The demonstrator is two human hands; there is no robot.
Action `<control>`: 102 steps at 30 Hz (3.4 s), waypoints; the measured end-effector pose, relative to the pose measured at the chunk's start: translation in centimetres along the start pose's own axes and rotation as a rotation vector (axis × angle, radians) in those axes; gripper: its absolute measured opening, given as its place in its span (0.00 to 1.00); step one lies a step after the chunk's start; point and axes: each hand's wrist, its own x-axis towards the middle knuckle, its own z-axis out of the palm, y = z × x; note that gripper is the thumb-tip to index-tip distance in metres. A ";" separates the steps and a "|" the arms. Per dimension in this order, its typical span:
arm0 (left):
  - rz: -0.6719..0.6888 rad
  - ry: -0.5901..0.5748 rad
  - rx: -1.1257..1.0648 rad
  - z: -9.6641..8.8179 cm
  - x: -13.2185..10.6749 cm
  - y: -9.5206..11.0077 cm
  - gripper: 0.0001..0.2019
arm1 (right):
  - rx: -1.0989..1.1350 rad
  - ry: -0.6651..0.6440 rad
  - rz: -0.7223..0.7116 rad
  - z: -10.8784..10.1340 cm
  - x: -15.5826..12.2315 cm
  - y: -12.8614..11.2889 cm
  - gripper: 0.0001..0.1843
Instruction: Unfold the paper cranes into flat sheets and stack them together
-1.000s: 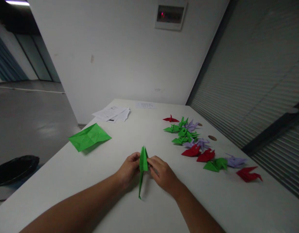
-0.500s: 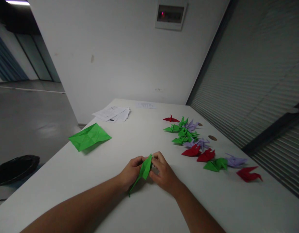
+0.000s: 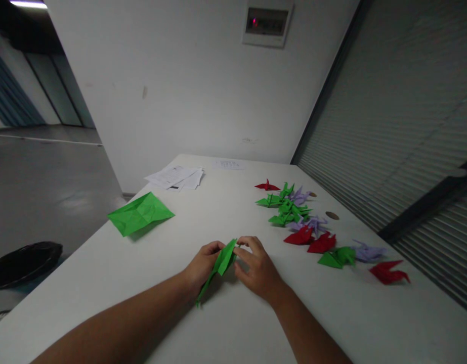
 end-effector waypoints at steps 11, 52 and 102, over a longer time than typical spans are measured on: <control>0.075 0.092 -0.136 -0.5 0.7 -0.5 0.13 | -0.084 -0.125 -0.076 0.3 0.0 0.6 0.07; 0.032 -0.091 -0.289 -0.3 -0.1 -0.3 0.12 | 1.017 -0.035 0.750 2.6 0.3 0.1 0.21; 0.373 -0.037 0.442 -0.8 0.1 -0.8 0.06 | 0.171 -0.001 0.346 2.8 -0.2 -0.6 0.16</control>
